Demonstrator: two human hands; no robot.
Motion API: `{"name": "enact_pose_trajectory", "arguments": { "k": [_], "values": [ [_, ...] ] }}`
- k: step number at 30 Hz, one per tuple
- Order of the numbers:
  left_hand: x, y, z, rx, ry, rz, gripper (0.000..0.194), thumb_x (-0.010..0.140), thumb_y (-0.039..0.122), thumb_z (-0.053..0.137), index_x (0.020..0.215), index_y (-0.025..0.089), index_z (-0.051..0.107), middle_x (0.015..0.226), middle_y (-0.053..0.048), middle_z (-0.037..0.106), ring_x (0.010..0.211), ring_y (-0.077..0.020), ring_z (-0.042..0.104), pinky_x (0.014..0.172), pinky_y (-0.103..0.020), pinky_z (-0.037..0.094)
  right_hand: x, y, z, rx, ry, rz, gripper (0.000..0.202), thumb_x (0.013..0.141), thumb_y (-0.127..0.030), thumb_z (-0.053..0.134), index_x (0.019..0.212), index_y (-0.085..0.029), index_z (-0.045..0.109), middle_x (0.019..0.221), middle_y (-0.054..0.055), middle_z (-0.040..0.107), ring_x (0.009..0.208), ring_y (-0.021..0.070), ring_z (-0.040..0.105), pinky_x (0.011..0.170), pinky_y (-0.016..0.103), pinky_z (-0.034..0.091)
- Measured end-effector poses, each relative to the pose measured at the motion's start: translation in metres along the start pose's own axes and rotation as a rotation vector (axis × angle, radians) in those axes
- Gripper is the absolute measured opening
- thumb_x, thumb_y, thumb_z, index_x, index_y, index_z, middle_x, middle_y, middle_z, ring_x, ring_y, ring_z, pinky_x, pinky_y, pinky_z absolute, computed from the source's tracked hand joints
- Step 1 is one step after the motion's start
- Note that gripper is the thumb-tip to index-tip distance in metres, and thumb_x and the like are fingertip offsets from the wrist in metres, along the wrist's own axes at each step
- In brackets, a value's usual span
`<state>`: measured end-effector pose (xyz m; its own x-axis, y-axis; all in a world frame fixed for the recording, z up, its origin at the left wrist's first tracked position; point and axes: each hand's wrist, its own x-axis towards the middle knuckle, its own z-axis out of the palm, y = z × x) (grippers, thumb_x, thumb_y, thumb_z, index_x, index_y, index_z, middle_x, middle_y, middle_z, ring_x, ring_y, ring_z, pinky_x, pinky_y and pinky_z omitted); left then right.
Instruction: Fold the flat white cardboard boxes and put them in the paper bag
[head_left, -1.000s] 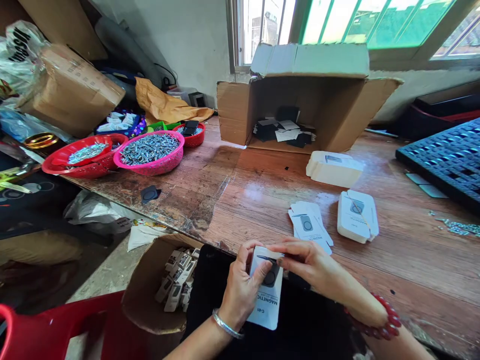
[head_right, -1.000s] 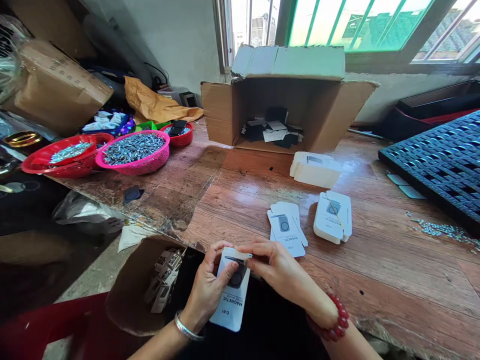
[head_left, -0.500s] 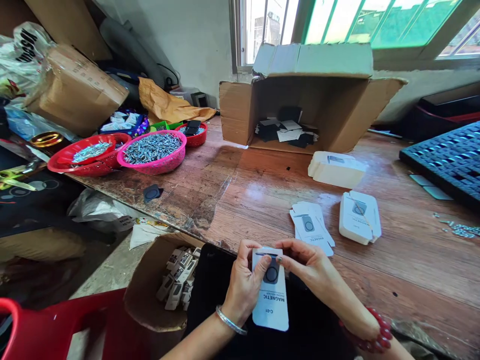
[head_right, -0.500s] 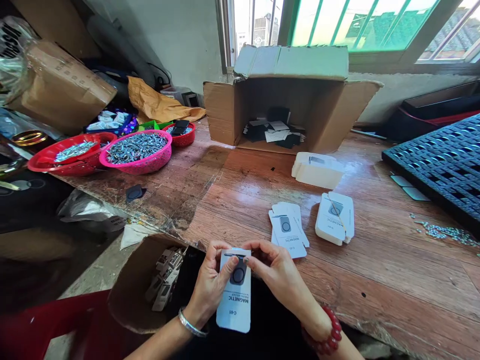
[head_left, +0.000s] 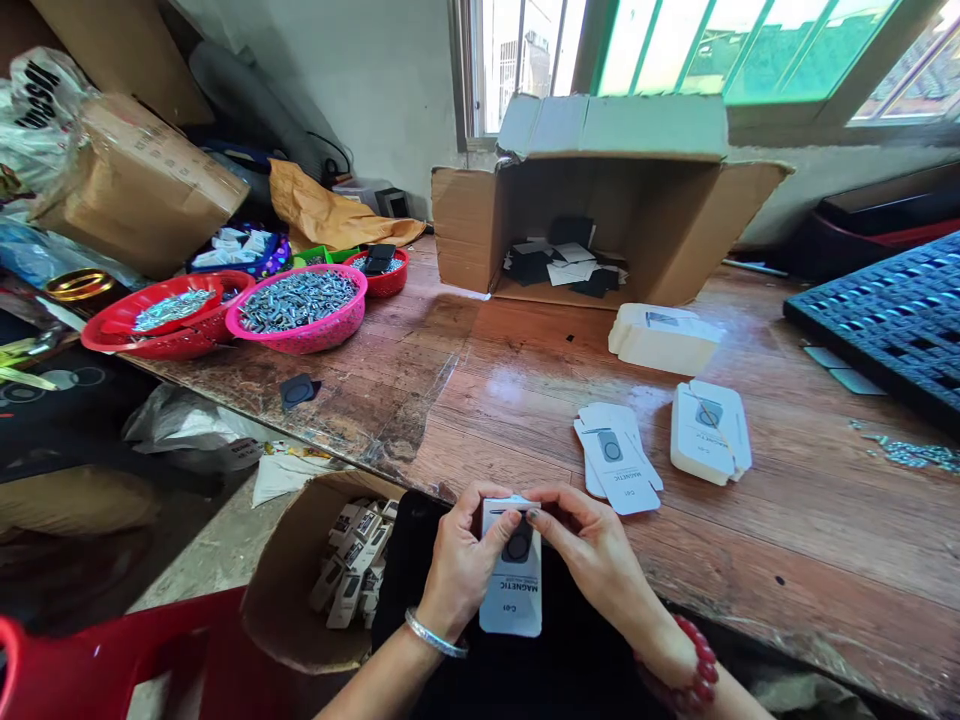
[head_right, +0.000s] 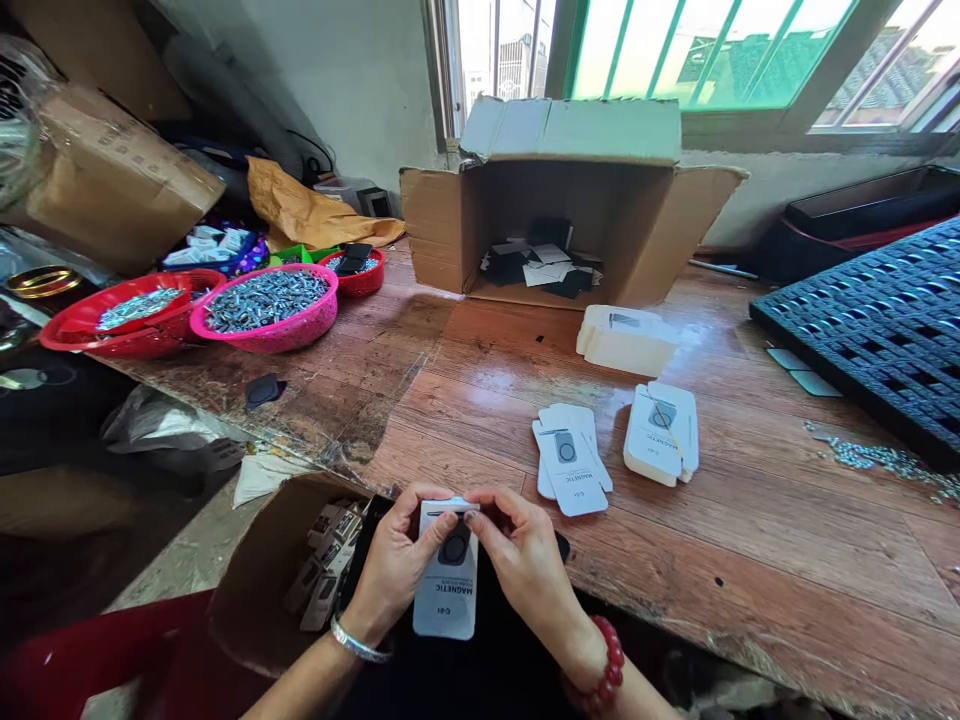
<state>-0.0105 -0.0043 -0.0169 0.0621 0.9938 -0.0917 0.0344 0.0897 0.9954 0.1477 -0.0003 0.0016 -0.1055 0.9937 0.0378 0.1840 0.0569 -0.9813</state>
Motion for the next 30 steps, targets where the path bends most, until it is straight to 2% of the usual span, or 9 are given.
{"name": "enact_pose_trajectory", "arguments": {
  "k": [4, 8, 11, 13, 16, 20, 24, 27, 30],
  "values": [
    [0.004, 0.006, -0.023, 0.085, -0.117, -0.058, 0.030, 0.081, 0.046, 0.066, 0.092, 0.019, 0.067, 0.075, 0.001, 0.064, 0.065, -0.0143, 0.056, 0.061, -0.021, 0.044, 0.002, 0.001, -0.005, -0.168, -0.068, -0.087, 0.021, 0.091, -0.035, 0.061, 0.091, -0.022, 0.077, 0.085, 0.005, 0.076, 0.080, 0.0223, 0.070, 0.069, 0.030, 0.056],
    [0.008, 0.009, -0.085, 0.412, -0.246, -0.183, 0.030, 0.077, 0.046, 0.063, 0.090, 0.020, 0.069, 0.074, 0.001, 0.066, 0.070, -0.0180, 0.059, 0.064, -0.023, 0.045, 0.008, 0.020, -0.036, -0.502, 0.077, -0.219, 0.028, 0.093, -0.039, 0.054, 0.099, -0.020, 0.074, 0.101, 0.012, 0.073, 0.097, 0.0287, 0.068, 0.083, 0.043, 0.056],
    [0.006, -0.002, -0.140, 0.731, -0.147, -0.268, 0.028, 0.073, 0.046, 0.060, 0.086, 0.023, 0.070, 0.074, 0.000, 0.070, 0.075, -0.0242, 0.065, 0.073, -0.030, 0.048, 0.015, 0.041, -0.065, -0.829, 0.248, -0.295, 0.041, 0.093, -0.047, 0.050, 0.109, -0.014, 0.069, 0.117, 0.023, 0.066, 0.117, 0.0398, 0.057, 0.096, 0.059, 0.048],
    [0.004, -0.013, -0.167, 0.840, -0.056, -0.310, 0.030, 0.065, 0.045, 0.064, 0.085, 0.023, 0.070, 0.087, -0.006, 0.076, 0.093, -0.0337, 0.068, 0.086, -0.039, 0.048, 0.018, 0.051, -0.078, -1.036, 0.290, -0.273, 0.045, 0.089, -0.047, 0.055, 0.114, -0.010, 0.064, 0.123, 0.027, 0.062, 0.123, 0.0450, 0.051, 0.096, 0.063, 0.045],
    [0.004, -0.021, -0.182, 0.872, -0.004, -0.344, 0.036, 0.059, 0.047, 0.067, 0.084, 0.021, 0.073, 0.094, -0.014, 0.077, 0.104, -0.0455, 0.065, 0.094, -0.052, 0.045, 0.019, 0.050, -0.085, -1.231, 0.229, -0.149, 0.036, 0.085, -0.038, 0.061, 0.108, -0.011, 0.062, 0.116, 0.026, 0.064, 0.108, 0.0424, 0.062, 0.086, 0.055, 0.052],
    [0.007, -0.007, -0.149, 0.671, -0.204, -0.306, 0.035, 0.073, 0.054, 0.063, 0.080, 0.022, 0.076, 0.087, -0.008, 0.078, 0.090, -0.0328, 0.071, 0.085, -0.041, 0.053, 0.019, 0.034, -0.084, -1.290, 0.194, -0.063, 0.022, 0.084, -0.031, 0.061, 0.097, -0.013, 0.059, 0.101, 0.021, 0.068, 0.083, 0.0351, 0.067, 0.071, 0.046, 0.055],
    [0.014, 0.014, -0.080, -0.017, -0.331, -0.307, 0.040, 0.076, 0.056, 0.072, 0.081, 0.016, 0.076, 0.085, -0.009, 0.077, 0.085, -0.0253, 0.072, 0.087, -0.038, 0.054, 0.015, 0.018, -0.071, -1.155, 0.339, -0.161, 0.033, 0.080, -0.034, 0.063, 0.104, -0.012, 0.058, 0.105, 0.023, 0.068, 0.092, 0.0388, 0.066, 0.079, 0.051, 0.054],
    [0.018, 0.019, -0.027, -0.482, -0.339, -0.250, 0.056, 0.071, 0.056, 0.080, 0.111, 0.018, 0.072, 0.110, -0.014, 0.075, 0.106, -0.0279, 0.068, 0.100, -0.043, 0.048, 0.003, 0.007, -0.048, -0.834, 0.350, -0.199, 0.041, 0.080, -0.036, 0.062, 0.115, -0.015, 0.055, 0.105, 0.016, 0.069, 0.090, 0.0323, 0.068, 0.077, 0.045, 0.057],
    [0.021, 0.017, 0.009, -0.750, -0.395, -0.228, 0.063, 0.073, 0.062, 0.074, 0.118, 0.018, 0.070, 0.122, -0.015, 0.070, 0.118, -0.0312, 0.062, 0.105, -0.044, 0.044, -0.015, -0.002, -0.022, -0.612, 0.191, -0.152, 0.038, 0.080, -0.033, 0.064, 0.115, -0.021, 0.055, 0.102, 0.009, 0.070, 0.085, 0.0255, 0.069, 0.073, 0.038, 0.059]
  ]
}}
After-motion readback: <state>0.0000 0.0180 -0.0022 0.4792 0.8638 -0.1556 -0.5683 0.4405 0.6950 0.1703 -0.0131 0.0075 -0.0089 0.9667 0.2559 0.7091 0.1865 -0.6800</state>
